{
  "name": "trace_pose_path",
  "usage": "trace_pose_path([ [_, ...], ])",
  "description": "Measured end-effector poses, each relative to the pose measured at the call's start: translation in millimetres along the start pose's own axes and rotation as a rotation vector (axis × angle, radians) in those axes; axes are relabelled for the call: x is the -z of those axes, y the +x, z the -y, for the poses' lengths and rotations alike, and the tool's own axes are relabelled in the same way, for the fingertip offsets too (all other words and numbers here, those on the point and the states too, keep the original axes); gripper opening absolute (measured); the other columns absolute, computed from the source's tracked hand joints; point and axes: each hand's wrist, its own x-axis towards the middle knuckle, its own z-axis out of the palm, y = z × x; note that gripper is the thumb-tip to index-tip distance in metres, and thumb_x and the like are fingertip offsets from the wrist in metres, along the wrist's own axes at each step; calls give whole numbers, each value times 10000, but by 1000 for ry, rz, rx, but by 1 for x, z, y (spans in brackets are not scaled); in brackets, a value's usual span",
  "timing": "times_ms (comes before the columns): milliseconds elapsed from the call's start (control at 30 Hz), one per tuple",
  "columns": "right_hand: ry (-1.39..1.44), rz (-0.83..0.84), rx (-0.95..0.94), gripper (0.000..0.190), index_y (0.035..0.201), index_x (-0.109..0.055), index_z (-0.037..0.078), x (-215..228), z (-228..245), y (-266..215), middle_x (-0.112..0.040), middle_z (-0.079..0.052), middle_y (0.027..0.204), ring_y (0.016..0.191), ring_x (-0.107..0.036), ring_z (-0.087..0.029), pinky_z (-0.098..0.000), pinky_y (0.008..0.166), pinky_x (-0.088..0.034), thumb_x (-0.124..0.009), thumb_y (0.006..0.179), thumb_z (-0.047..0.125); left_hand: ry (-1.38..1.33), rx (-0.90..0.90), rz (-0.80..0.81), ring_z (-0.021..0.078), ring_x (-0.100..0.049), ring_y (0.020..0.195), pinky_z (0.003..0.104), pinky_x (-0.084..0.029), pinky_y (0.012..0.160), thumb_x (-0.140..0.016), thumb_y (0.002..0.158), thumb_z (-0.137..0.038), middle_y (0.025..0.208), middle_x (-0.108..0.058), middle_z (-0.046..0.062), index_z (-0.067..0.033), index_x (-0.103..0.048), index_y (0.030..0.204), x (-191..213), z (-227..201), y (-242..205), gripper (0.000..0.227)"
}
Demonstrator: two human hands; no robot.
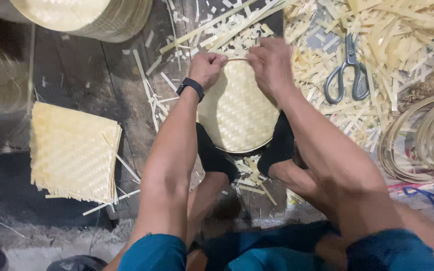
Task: The person places a woven mat onto a circular wooden base, flips it, and uses scissors to trim the excess mat material around the edge. The person repeats this process for multiple bases, stacking the finished pieces.
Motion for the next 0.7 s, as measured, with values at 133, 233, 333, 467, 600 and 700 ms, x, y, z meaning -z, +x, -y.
trace_pose_path([
  [133, 48, 191, -307, 394, 1042, -654, -35, -19, -18, -30, -663, -319, 1014, 993, -624, -509, -565, 873, -475, -484, 1126, 311, -97, 45, 12, 83, -560, 620, 284, -479, 584, -742, 884, -280, 692, -687, 1, -22, -795, 896, -5, 15, 7, 264],
  [233, 71, 411, -692, 529, 1071, -701, 43, -32, -33, -23, -686, -306, 1044, 1039, -606, -498, -553, 921, -456, -365, 1072, 451, -138, 53, 28, 71, -583, 635, 271, -492, 595, -759, 862, -256, 721, -719, -10, -16, -808, 898, -4, 20, 14, 247],
  [333, 95, 461, -722, 594, 1025, -712, 28, -38, -46, -21, -674, -321, 1115, 1111, -598, -491, -528, 993, -456, -335, 1086, 483, -126, 77, 50, 73, -608, 658, 265, -512, 621, -769, 860, -254, 740, -733, -10, -27, -800, 895, -3, 18, 20, 231],
  [467, 61, 327, -488, 550, 1046, -694, 15, -37, -43, -19, -664, -316, 1083, 1046, -590, -495, -550, 917, -447, -362, 1061, 453, -61, 70, 14, 96, -680, 795, 268, -556, 738, -816, 836, -240, 885, -758, 36, -14, -754, 976, 6, 5, 10, 273],
  [600, 142, 263, -119, 513, 1089, -677, -8, -58, -24, 12, -658, -301, 1103, 1005, -621, -455, -555, 878, -473, -370, 1078, 402, -109, 16, -201, 184, -664, 911, 341, -582, 799, -893, 772, -251, 1048, -678, 124, -9, -588, 1178, -3, 13, 1, 562],
  [700, 13, 584, -74, 553, 1052, -737, 76, -80, 19, 36, -703, -244, 1074, 1021, -652, -416, -556, 908, -495, -370, 1084, 488, -94, -258, -516, 272, -660, 999, 424, -569, 880, -802, 808, -171, 1114, -666, 141, -49, -545, 1304, -14, 13, -25, 572],
])
